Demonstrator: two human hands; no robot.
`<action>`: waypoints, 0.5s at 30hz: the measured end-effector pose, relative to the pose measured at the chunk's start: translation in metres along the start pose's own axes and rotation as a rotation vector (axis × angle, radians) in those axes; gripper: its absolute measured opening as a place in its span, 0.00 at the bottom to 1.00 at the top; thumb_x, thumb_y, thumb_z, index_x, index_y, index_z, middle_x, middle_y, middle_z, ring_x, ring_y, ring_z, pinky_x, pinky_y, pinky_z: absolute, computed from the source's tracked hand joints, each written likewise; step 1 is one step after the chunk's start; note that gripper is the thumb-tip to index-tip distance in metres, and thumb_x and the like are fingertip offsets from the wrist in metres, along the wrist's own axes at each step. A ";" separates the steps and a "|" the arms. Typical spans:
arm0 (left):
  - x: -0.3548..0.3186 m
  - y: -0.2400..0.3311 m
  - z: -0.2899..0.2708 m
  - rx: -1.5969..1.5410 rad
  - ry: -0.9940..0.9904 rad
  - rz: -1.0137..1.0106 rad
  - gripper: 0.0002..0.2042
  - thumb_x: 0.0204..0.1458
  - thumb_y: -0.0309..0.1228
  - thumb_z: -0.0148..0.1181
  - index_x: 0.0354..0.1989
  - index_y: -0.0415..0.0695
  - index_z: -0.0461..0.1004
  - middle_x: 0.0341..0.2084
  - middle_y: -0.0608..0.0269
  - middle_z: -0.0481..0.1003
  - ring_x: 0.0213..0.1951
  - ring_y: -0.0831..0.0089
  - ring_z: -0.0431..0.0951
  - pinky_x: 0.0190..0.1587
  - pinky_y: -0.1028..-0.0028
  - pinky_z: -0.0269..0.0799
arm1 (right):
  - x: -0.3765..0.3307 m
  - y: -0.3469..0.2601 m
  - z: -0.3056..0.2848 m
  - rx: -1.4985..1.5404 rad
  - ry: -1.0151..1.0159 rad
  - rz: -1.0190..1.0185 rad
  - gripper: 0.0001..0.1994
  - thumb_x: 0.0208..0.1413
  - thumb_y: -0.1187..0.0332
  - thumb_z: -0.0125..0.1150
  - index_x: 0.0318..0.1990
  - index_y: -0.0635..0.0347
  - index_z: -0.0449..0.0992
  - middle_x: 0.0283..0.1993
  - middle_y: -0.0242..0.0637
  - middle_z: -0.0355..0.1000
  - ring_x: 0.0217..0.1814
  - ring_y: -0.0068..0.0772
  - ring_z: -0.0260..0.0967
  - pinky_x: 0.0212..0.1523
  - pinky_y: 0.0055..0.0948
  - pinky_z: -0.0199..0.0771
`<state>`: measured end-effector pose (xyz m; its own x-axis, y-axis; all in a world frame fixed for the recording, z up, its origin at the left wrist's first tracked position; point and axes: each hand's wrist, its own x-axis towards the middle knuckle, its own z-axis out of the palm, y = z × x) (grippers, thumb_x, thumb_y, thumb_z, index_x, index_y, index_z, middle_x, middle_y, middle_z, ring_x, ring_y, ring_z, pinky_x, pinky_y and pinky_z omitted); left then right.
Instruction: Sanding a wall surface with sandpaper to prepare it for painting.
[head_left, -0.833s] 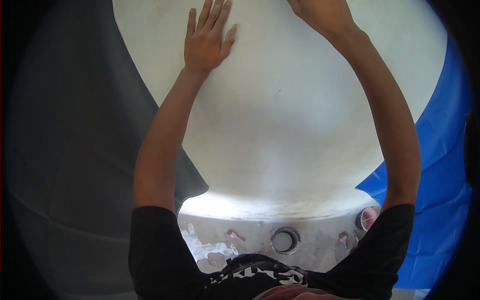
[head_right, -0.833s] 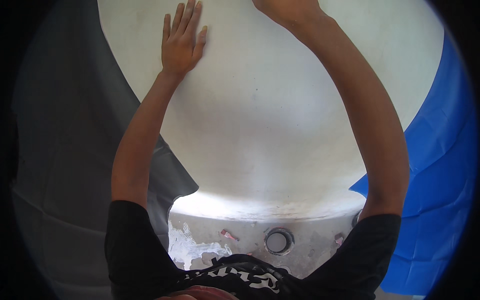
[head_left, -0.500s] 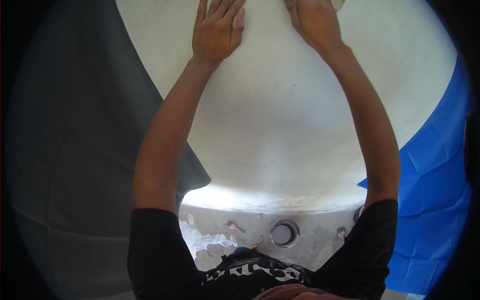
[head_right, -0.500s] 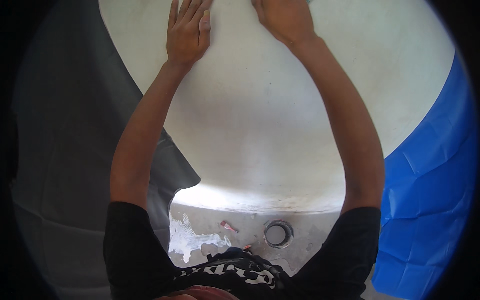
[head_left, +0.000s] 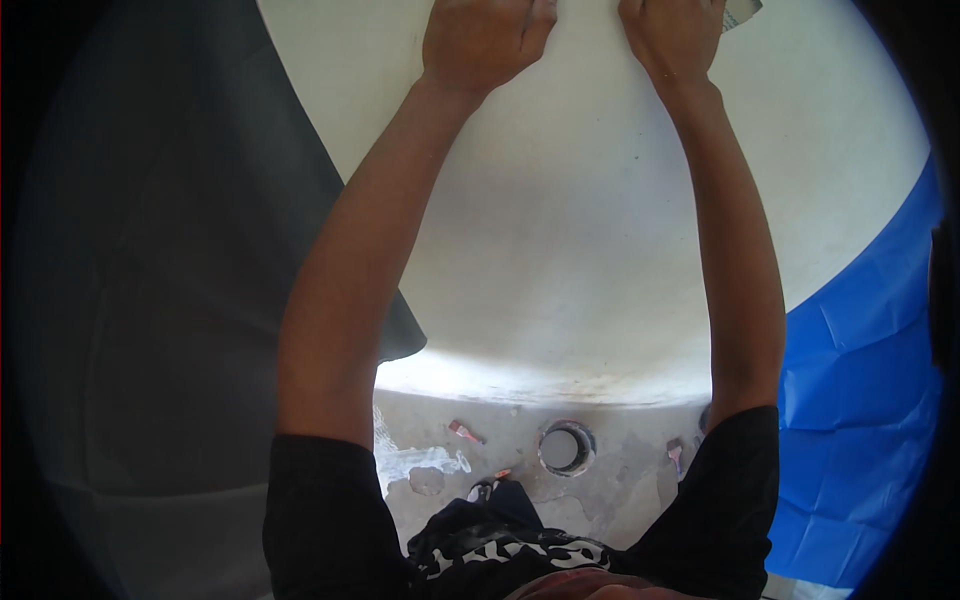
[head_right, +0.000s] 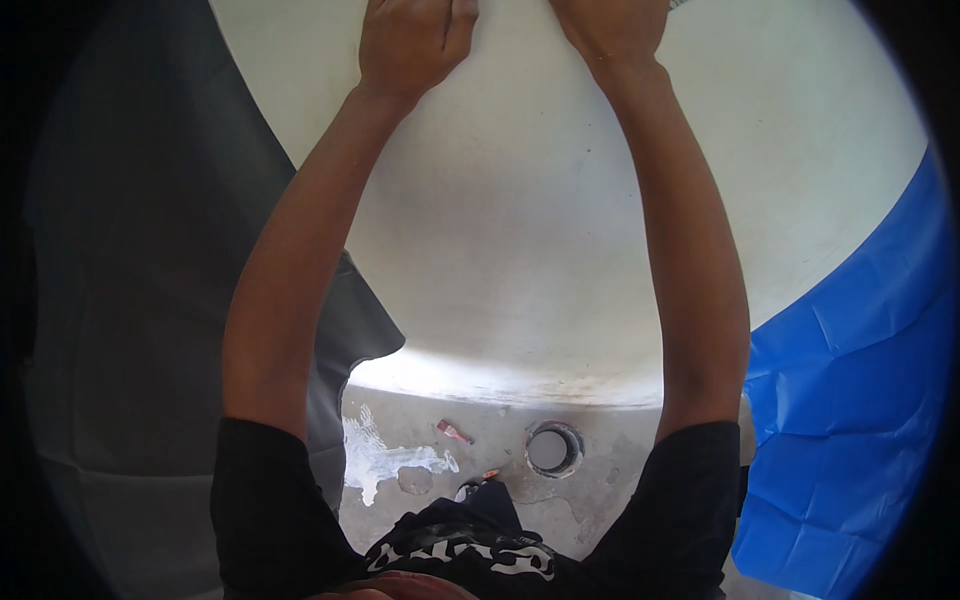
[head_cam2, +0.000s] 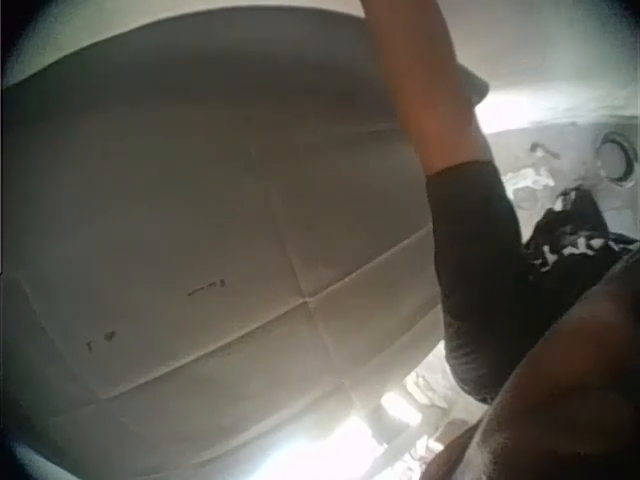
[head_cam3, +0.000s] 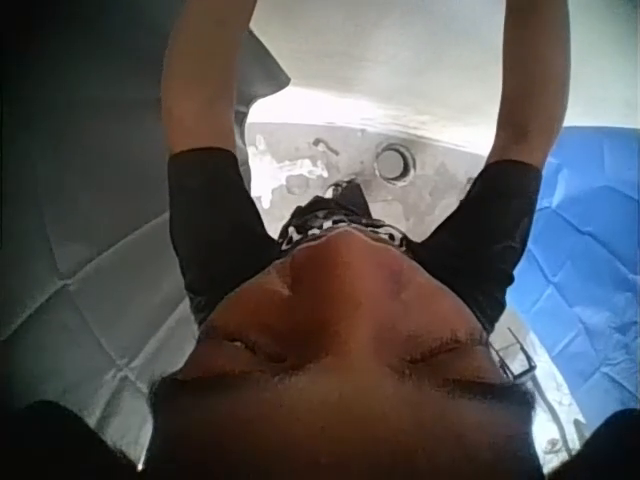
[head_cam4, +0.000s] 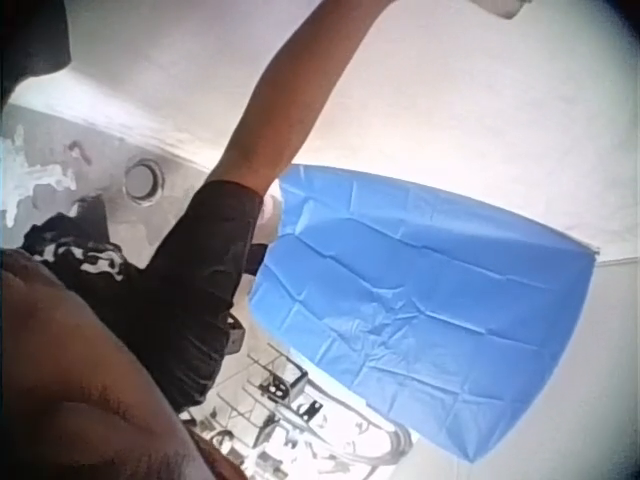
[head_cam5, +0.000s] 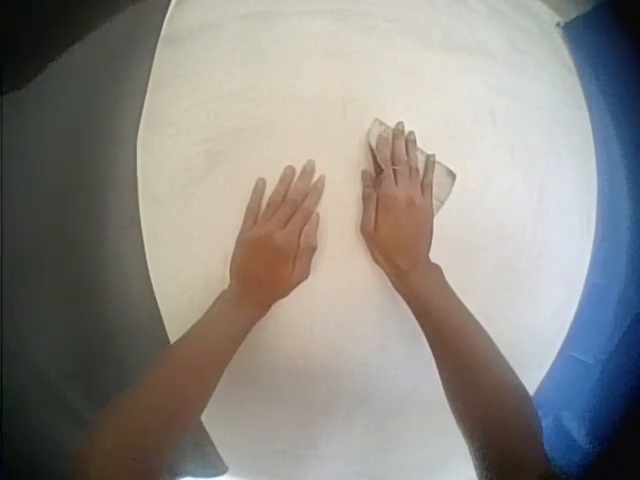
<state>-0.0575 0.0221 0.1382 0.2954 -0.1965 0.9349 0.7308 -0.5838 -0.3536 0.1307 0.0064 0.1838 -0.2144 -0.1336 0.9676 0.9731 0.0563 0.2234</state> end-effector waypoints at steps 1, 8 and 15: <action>0.000 0.002 0.001 -0.011 0.007 -0.004 0.25 0.67 0.33 0.43 0.71 0.38 0.63 0.73 0.50 0.61 0.74 0.51 0.59 0.75 0.48 0.48 | 0.000 0.001 -0.001 0.001 -0.002 0.002 0.26 0.74 0.62 0.41 0.75 0.65 0.56 0.79 0.57 0.50 0.83 0.56 0.43 0.80 0.58 0.38; -0.002 0.002 0.005 -0.126 0.037 -0.029 0.24 0.66 0.33 0.46 0.70 0.38 0.65 0.72 0.49 0.62 0.73 0.51 0.60 0.75 0.48 0.49 | 0.000 0.001 -0.003 -0.012 -0.043 0.012 0.26 0.75 0.60 0.40 0.75 0.63 0.57 0.81 0.54 0.47 0.84 0.54 0.39 0.81 0.57 0.34; -0.005 0.004 0.004 -0.024 0.030 -0.008 0.25 0.63 0.32 0.49 0.69 0.37 0.66 0.72 0.50 0.63 0.73 0.52 0.61 0.75 0.48 0.50 | -0.014 0.002 -0.010 0.021 -0.141 0.021 0.27 0.75 0.60 0.40 0.76 0.60 0.55 0.82 0.50 0.45 0.85 0.51 0.37 0.82 0.56 0.32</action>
<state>-0.0530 0.0237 0.1322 0.2705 -0.2155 0.9383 0.7179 -0.6042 -0.3458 0.1363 -0.0019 0.1699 -0.2048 0.0082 0.9788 0.9759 0.0790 0.2036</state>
